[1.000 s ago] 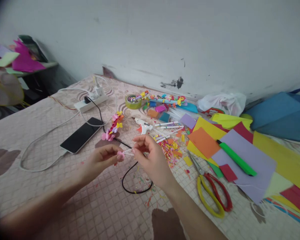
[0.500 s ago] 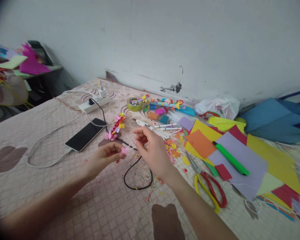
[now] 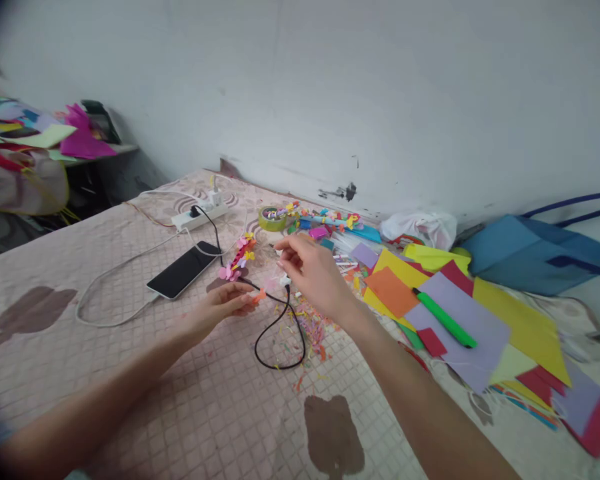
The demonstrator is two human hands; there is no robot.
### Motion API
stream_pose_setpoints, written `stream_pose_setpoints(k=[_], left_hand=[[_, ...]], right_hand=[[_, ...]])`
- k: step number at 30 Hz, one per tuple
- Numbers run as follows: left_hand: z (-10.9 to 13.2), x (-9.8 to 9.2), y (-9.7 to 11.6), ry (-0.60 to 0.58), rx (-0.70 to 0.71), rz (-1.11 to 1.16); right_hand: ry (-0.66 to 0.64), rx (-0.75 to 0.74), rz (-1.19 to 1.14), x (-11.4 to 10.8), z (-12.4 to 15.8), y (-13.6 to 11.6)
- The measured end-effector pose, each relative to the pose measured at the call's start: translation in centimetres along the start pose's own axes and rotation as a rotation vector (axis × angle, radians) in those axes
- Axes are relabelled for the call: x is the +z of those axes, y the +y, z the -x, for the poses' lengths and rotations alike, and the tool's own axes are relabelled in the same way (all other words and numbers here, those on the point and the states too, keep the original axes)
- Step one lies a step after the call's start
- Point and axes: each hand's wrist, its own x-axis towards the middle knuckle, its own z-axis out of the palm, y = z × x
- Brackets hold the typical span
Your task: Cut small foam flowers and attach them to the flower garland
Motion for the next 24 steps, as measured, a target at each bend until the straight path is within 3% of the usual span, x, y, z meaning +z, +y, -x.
stream_pose_setpoints(k=[4, 8, 17, 21, 24], left_hand=[[-0.5, -1.0, -0.7, 0.112, 0.084, -0.230], [-0.6, -1.7, -0.8, 0.212, 0.190, -0.331], [0.9, -2.0, 0.0, 0.323, 0.315, -0.453], [1.1, -1.8, 0.0, 0.326, 0.391, -0.426], [1.2, -2.1, 0.1, 0.345, 0.417, -0.403]], right_hand=[[0.016, -0.026, 0.065, -1.8, -0.6, -0.5], [0.057, -0.027, 0.166, -4.6, -1.3, -1.3], [0.142, -0.078, 0.375, -11.0, -2.7, -4.2], [0.129, -0.094, 0.387, -12.5, -2.5, -6.6], [0.094, -0.106, 0.374, -12.3, -1.9, -8.1]])
